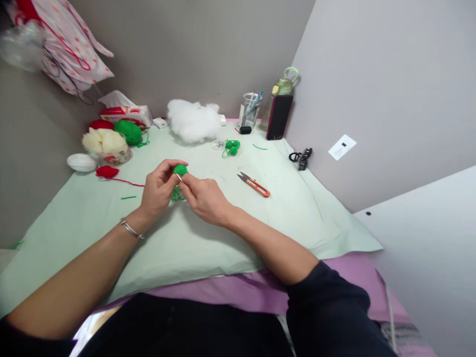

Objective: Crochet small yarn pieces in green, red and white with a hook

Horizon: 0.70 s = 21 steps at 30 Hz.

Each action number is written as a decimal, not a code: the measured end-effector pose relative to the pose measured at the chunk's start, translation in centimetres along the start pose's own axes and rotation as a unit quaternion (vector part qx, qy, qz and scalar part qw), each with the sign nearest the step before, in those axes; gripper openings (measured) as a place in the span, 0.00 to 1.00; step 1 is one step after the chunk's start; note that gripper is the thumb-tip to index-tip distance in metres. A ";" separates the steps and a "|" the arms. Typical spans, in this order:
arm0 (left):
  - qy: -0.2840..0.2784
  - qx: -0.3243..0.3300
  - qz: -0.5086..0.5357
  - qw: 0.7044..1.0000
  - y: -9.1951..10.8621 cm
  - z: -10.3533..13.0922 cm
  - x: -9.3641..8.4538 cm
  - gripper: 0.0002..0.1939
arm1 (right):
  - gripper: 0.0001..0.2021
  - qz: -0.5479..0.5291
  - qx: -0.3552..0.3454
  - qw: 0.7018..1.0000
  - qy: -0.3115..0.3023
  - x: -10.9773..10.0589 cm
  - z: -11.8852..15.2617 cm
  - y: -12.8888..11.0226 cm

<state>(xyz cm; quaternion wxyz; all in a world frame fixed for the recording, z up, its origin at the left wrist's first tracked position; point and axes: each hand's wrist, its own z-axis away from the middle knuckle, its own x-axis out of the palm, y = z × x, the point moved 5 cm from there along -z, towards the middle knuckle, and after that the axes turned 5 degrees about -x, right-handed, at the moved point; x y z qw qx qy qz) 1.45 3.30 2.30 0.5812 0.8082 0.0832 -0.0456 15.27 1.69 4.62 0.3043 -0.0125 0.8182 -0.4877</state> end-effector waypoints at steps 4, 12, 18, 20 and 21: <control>0.022 0.038 -0.036 0.998 0.4 0.1 -0.3 0.13 | 0.12 -0.318 0.099 0.939 -0.088 0.4 -0.5 1.3; 0.043 0.081 -0.101 0.991 0.3 -0.5 -1.1 0.13 | 0.10 -0.485 0.171 0.838 -0.186 0.2 -0.9 2.9; 0.078 0.036 -0.026 0.996 -0.9 -1.3 -2.1 0.12 | 0.15 -0.394 0.130 0.833 -0.367 2.2 1.0 1.0; 0.088 0.006 0.017 0.996 -1.6 -1.7 -2.3 0.12 | 0.15 -0.368 0.093 0.880 -0.287 1.8 0.2 1.1; 0.088 -0.007 0.037 0.995 -1.9 -1.8 -2.2 0.13 | 0.15 -0.362 0.079 0.904 -0.211 1.3 -0.4 1.5</control>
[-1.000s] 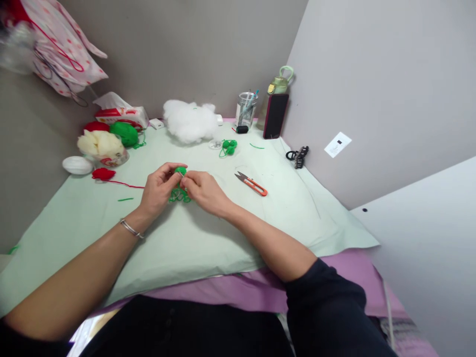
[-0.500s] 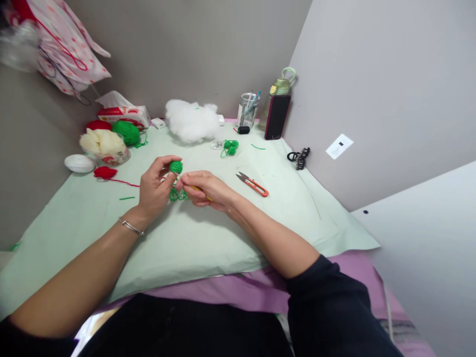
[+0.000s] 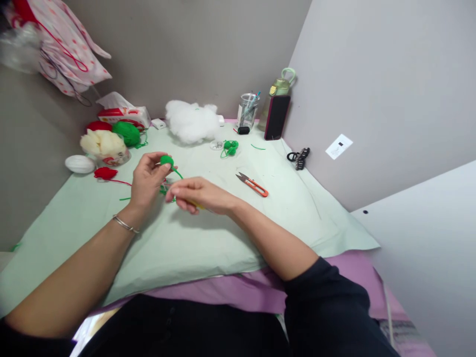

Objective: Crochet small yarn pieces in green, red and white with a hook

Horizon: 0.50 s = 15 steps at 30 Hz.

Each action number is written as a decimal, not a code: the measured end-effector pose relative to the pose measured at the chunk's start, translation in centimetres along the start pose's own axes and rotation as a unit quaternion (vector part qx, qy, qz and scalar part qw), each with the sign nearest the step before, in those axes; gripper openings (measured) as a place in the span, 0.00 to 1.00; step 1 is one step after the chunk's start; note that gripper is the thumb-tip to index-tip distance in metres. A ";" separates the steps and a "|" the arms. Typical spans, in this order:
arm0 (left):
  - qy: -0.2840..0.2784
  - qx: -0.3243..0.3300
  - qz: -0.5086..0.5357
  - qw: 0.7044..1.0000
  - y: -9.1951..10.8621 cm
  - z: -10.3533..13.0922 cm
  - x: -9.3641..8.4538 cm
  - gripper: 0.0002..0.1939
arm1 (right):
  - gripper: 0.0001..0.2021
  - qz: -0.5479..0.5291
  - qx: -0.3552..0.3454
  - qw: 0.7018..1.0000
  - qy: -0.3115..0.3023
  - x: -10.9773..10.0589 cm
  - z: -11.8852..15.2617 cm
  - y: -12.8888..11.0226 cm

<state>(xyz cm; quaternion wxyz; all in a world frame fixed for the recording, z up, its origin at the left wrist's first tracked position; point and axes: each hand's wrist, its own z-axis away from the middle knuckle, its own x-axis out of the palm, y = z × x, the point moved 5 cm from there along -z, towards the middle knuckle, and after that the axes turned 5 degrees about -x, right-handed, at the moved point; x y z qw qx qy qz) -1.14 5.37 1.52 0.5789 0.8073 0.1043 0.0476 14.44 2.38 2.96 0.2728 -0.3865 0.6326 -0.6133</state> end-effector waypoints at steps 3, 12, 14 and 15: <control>-0.020 -0.030 0.041 0.999 -0.2 0.2 0.8 0.15 | 0.14 0.035 -0.087 0.972 0.215 -2.8 -0.1 -0.7; -0.083 -0.068 0.061 0.992 0.7 1.5 2.4 0.15 | 0.13 0.175 -0.016 0.958 0.226 -3.2 -0.2 -0.2; -0.103 -0.082 0.056 0.990 0.7 1.5 2.5 0.15 | 0.11 0.195 -0.029 0.947 0.254 -3.6 0.0 -0.4; -0.113 -0.089 0.053 0.988 0.7 1.5 2.6 0.15 | 0.11 0.208 -0.034 0.941 0.265 -3.7 0.0 -0.5</control>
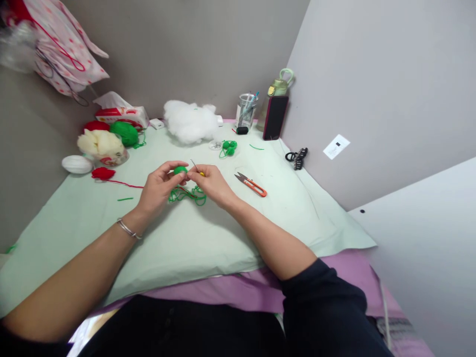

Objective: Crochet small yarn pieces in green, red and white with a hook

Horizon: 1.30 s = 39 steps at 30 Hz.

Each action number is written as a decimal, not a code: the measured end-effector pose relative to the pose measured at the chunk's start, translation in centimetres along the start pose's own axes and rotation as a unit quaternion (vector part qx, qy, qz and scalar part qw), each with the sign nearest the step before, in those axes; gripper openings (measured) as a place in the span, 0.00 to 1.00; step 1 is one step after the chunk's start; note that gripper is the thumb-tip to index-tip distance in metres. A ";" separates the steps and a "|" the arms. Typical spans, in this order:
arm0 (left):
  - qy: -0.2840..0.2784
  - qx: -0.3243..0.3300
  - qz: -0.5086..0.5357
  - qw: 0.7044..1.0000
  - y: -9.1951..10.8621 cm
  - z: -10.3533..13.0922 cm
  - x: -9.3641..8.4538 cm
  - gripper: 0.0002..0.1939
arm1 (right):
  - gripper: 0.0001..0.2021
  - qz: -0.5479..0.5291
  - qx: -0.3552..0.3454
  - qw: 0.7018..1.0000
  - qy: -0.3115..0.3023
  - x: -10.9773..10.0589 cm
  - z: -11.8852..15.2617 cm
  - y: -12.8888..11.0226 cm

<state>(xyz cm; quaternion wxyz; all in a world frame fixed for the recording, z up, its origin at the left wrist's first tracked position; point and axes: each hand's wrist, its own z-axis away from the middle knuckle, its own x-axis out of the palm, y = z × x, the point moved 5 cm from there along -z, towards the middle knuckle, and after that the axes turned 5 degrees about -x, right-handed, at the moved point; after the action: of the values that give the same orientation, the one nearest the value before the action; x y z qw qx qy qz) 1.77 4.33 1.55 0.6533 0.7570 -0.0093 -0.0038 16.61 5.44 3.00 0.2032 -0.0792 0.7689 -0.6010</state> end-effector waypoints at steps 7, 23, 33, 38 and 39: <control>-0.006 -0.023 -0.003 1.000 -0.3 -0.3 0.3 0.09 | 0.10 0.102 -0.030 0.994 0.018 0.6 1.1 -1.2; -0.135 -0.151 0.119 0.972 -0.9 0.0 0.3 0.15 | 0.14 -0.042 0.030 0.998 -0.020 -0.3 0.2 -0.6; -0.135 -0.145 0.105 0.974 -0.5 0.1 0.6 0.17 | 0.13 -0.058 0.036 0.997 -0.031 -0.6 0.1 -0.4; -0.082 -0.115 0.066 0.988 -0.9 -0.3 0.3 0.10 | 0.12 0.049 -0.025 0.995 -0.079 0.5 0.9 -1.6; -0.069 -0.109 0.055 0.990 -1.1 -0.4 0.3 0.10 | 0.12 0.098 -0.034 0.991 -0.086 0.9 1.0 -1.6</control>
<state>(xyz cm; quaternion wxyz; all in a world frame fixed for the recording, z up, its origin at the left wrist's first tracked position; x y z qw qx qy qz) 2.04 4.89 0.48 0.7289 0.6776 -0.0957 -0.0206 16.05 3.77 4.17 0.3237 -0.0622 0.7727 -0.5425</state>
